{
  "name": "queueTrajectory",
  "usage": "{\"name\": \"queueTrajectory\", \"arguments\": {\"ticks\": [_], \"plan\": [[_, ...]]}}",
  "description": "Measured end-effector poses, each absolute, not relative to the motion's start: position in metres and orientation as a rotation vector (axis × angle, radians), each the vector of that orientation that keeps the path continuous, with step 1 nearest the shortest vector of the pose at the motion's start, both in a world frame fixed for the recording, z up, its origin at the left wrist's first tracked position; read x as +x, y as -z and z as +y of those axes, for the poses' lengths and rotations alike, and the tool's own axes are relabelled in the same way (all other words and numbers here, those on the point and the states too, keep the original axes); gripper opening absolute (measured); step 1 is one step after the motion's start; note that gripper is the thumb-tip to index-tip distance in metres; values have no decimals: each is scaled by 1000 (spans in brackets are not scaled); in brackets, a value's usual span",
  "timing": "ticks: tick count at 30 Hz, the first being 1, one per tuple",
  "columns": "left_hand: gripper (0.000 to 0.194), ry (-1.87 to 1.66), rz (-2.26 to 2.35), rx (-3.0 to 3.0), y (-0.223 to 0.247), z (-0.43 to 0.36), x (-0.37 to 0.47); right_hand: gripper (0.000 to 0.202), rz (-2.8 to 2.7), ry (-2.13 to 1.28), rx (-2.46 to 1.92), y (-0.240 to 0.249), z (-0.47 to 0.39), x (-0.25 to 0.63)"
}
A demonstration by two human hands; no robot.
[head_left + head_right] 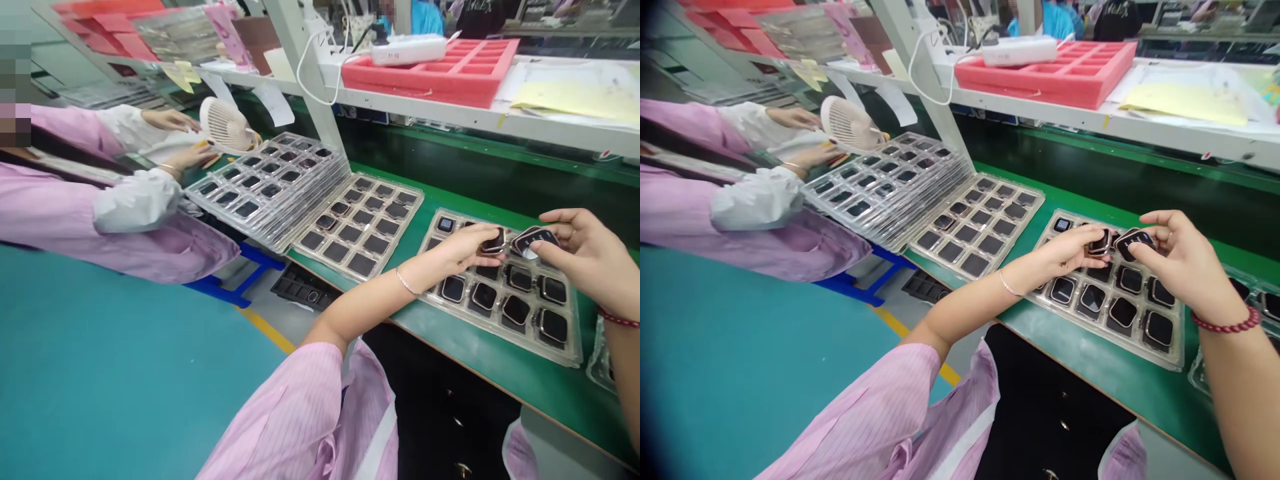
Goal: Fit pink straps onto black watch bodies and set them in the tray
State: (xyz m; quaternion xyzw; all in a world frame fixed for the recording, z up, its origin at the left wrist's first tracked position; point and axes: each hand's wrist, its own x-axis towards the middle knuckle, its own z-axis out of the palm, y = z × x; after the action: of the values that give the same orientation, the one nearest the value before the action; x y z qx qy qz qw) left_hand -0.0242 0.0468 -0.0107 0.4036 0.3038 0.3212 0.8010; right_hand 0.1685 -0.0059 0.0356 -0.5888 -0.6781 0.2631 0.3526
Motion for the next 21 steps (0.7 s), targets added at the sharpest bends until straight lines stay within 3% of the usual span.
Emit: {"name": "queueTrajectory", "arguments": {"ticks": [6,10,15,18,21], "plan": [[22,-625,627,744,24,37,-19,40,-1804,-767,-1465,-33,0,162],[42,-543,511,742,25,32,-22,31,-1930,-828,-1440,-27,-3,149],[33,-553,529,693,25,28,-23,24,-2147,-468,-1549,-28,-10,133],[28,-588,541,590,25,29,-24,31,-2132,-324,-1479,-24,-11,130],[41,-597,509,440,20,32,-27,59,-2127,-207,-1462,-16,-11,130]]}}
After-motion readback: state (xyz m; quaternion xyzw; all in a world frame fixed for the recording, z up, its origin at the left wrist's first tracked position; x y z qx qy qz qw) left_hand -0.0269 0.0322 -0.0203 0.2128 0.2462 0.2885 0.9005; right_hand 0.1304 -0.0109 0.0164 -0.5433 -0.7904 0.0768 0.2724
